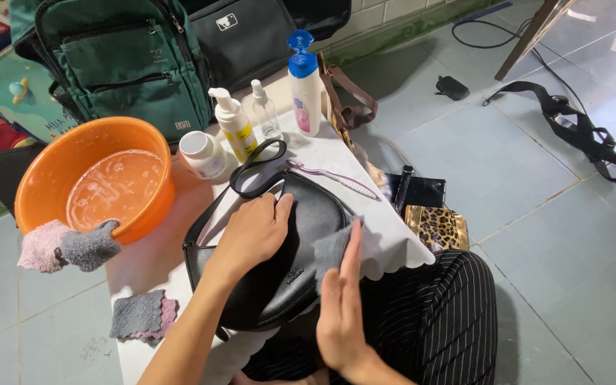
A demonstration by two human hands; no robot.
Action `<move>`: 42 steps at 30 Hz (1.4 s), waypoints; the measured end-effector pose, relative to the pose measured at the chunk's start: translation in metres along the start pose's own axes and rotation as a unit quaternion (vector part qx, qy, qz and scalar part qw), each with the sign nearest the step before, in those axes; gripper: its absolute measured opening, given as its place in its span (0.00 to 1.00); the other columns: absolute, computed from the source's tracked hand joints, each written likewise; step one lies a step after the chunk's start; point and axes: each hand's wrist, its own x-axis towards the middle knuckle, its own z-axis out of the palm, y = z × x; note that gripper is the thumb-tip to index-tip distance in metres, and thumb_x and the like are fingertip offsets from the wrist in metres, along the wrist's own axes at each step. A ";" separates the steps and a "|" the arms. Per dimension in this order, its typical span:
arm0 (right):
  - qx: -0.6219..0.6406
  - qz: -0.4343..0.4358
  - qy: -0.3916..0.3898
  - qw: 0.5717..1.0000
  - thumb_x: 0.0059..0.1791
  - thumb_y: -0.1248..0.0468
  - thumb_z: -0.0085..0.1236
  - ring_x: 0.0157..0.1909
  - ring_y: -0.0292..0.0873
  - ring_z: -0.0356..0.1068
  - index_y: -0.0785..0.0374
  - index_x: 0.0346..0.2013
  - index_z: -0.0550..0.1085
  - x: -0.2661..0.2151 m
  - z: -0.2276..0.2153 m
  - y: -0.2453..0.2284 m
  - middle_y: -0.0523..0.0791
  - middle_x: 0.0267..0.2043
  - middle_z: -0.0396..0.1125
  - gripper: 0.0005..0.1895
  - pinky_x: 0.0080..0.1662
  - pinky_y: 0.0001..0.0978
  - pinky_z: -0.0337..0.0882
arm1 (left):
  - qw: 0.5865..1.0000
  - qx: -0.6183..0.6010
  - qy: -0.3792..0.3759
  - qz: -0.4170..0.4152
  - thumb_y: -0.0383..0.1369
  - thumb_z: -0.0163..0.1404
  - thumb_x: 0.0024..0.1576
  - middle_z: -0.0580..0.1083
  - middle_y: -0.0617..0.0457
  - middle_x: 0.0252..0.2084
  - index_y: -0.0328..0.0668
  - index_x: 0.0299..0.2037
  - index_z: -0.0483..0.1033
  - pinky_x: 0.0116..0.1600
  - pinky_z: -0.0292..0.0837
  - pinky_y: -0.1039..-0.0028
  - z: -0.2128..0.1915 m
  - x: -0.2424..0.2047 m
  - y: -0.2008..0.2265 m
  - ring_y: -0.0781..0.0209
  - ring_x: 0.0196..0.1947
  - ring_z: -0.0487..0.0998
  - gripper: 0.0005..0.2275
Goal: Clean and condition a leather handbag using various cleaning solutions and a brush.
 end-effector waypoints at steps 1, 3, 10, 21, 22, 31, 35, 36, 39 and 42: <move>-0.023 -0.007 0.001 1.000 0.60 0.51 0.28 0.83 0.60 0.23 0.75 0.76 0.33 -0.010 0.004 0.000 0.62 0.83 0.24 0.39 0.75 0.49 0.29 | 0.999 -0.006 0.040 0.024 0.48 0.36 0.66 0.77 0.29 0.44 0.30 0.42 0.74 0.56 0.67 0.47 0.013 0.010 -0.006 0.30 0.49 0.75 0.24; -0.027 -0.011 0.000 1.000 0.60 0.51 0.30 0.83 0.60 0.22 0.75 0.76 0.33 -0.051 0.021 0.056 0.62 0.82 0.23 0.40 0.74 0.48 0.29 | 0.996 -0.020 0.067 0.053 0.46 0.37 0.66 0.76 0.28 0.42 0.29 0.42 0.73 0.55 0.67 0.47 0.019 0.021 -0.011 0.30 0.47 0.75 0.22; 0.022 0.037 0.041 0.998 0.59 0.50 0.29 0.84 0.63 0.37 0.73 0.76 0.43 0.022 0.004 0.002 0.61 0.82 0.39 0.37 0.76 0.52 0.37 | 0.986 -0.095 0.089 0.101 0.41 0.43 0.63 0.76 0.29 0.40 0.29 0.41 0.73 0.51 0.67 0.47 0.017 0.024 -0.019 0.30 0.45 0.75 0.17; -0.157 -0.125 -0.001 0.980 0.58 0.52 0.41 0.80 0.76 0.25 0.78 0.75 0.39 -0.040 0.042 0.025 0.71 0.79 0.24 0.42 0.74 0.61 0.35 | 0.990 -0.115 0.055 0.054 0.44 0.45 0.62 0.77 0.30 0.40 0.31 0.38 0.75 0.50 0.69 0.48 0.023 0.030 -0.031 0.30 0.45 0.76 0.18; -0.195 -0.153 0.002 0.969 0.59 0.54 0.43 0.80 0.77 0.26 0.77 0.75 0.44 -0.021 0.033 0.013 0.71 0.79 0.26 0.39 0.75 0.63 0.32 | 0.989 -0.121 0.064 0.064 0.44 0.45 0.62 0.77 0.31 0.40 0.32 0.38 0.75 0.50 0.69 0.48 0.022 0.032 -0.029 0.30 0.45 0.76 0.18; -0.424 -0.179 -0.197 0.866 0.53 0.54 0.46 0.75 0.63 0.43 0.76 0.62 0.65 0.102 -0.008 -0.010 0.62 0.71 0.54 0.31 0.70 0.59 0.39 | 0.979 -0.177 0.069 0.076 0.41 0.38 0.64 0.77 0.32 0.38 0.32 0.37 0.75 0.47 0.70 0.50 0.029 0.042 -0.043 0.32 0.43 0.77 0.18; -0.459 -0.211 -0.223 0.834 0.52 0.54 0.45 0.73 0.64 0.47 0.77 0.60 0.66 0.059 -0.007 -0.030 0.63 0.69 0.55 0.31 0.69 0.61 0.39 | 0.977 -0.193 0.067 0.060 0.41 0.38 0.65 0.77 0.32 0.37 0.32 0.37 0.75 0.47 0.71 0.51 0.032 0.051 -0.049 0.33 0.41 0.77 0.19; -0.432 -0.244 -0.245 0.833 0.52 0.53 0.46 0.72 0.65 0.50 0.77 0.60 0.67 0.041 -0.005 -0.035 0.64 0.68 0.56 0.31 0.70 0.61 0.41 | 0.977 -0.198 0.064 0.057 0.41 0.38 0.65 0.77 0.32 0.38 0.31 0.37 0.74 0.48 0.71 0.52 0.034 0.052 -0.050 0.32 0.40 0.77 0.18; -0.369 -0.297 -0.263 0.840 0.52 0.52 0.49 0.70 0.65 0.55 0.74 0.60 0.68 -0.002 0.014 -0.033 0.63 0.66 0.60 0.31 0.70 0.59 0.47 | 0.977 -0.196 0.060 0.064 0.41 0.40 0.65 0.77 0.33 0.37 0.31 0.36 0.74 0.48 0.70 0.54 0.041 0.061 -0.057 0.35 0.39 0.76 0.18; -0.314 -0.320 -0.235 0.862 0.52 0.53 0.49 0.69 0.62 0.60 0.69 0.60 0.71 -0.018 0.025 -0.030 0.59 0.64 0.64 0.28 0.68 0.55 0.53 | 0.974 -0.216 0.033 0.061 0.41 0.40 0.65 0.75 0.37 0.32 0.31 0.36 0.74 0.45 0.70 0.59 0.037 0.055 -0.056 0.45 0.34 0.73 0.18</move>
